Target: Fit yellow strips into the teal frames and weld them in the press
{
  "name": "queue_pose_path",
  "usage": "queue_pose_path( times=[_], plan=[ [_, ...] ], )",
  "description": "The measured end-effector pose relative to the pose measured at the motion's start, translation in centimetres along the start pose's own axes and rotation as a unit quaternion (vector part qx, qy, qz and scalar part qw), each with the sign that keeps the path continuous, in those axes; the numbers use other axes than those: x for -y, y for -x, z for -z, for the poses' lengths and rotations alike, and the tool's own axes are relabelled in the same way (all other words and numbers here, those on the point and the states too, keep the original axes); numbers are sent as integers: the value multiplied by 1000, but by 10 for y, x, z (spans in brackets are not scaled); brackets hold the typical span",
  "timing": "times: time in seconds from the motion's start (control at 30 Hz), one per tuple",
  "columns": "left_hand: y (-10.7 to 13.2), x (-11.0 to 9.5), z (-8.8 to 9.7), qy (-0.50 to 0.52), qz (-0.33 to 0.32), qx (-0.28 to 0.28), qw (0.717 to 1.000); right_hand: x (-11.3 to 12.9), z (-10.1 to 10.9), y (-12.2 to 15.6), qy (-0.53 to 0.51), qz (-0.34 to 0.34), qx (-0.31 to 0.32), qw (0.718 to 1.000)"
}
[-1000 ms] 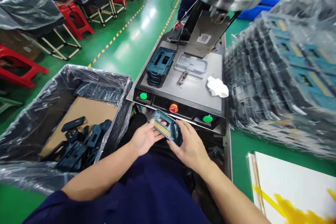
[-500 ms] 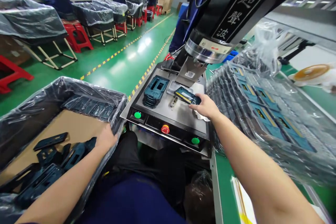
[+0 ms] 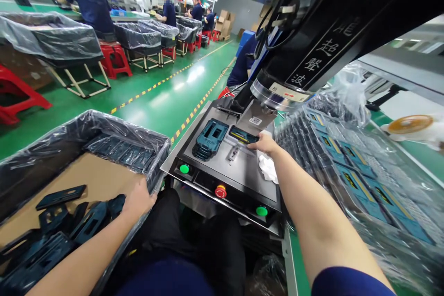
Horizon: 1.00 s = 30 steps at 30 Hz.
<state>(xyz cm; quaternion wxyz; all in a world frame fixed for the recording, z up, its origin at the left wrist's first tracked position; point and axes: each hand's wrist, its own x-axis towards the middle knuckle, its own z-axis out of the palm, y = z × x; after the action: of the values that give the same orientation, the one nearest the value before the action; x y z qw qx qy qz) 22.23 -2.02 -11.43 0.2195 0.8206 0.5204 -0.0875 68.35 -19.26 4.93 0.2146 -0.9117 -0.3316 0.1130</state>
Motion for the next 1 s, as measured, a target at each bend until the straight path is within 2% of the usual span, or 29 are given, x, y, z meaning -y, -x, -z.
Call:
queue_pose_path(
  times=[0.17, 0.33, 0.57, 0.8, 0.9, 1.0],
  plan=[
    [-2, 3, -4, -10, -1, -5, 1000, -11, -10, -6, -3, 34, 5, 999],
    [-4, 4, -7, -12, -4, -5, 1000, -16, -26, -3, 36, 75, -42, 996],
    [-3, 3, -7, -7, -6, -17, 1000, -8, -50, 13, 88, 115, -135, 980],
    [-5, 4, -8, -8, -11, -25, 1000, 7, -60, 24, 117, 133, -136, 975],
    [-6, 5, -10, -17, -9, -24, 1000, 16, -60, 38, 116, 132, -158, 972],
    [-7, 6, -10, -16, -13, -26, 999, 26, -66, 76, 71, 173, -230, 955]
  ],
)
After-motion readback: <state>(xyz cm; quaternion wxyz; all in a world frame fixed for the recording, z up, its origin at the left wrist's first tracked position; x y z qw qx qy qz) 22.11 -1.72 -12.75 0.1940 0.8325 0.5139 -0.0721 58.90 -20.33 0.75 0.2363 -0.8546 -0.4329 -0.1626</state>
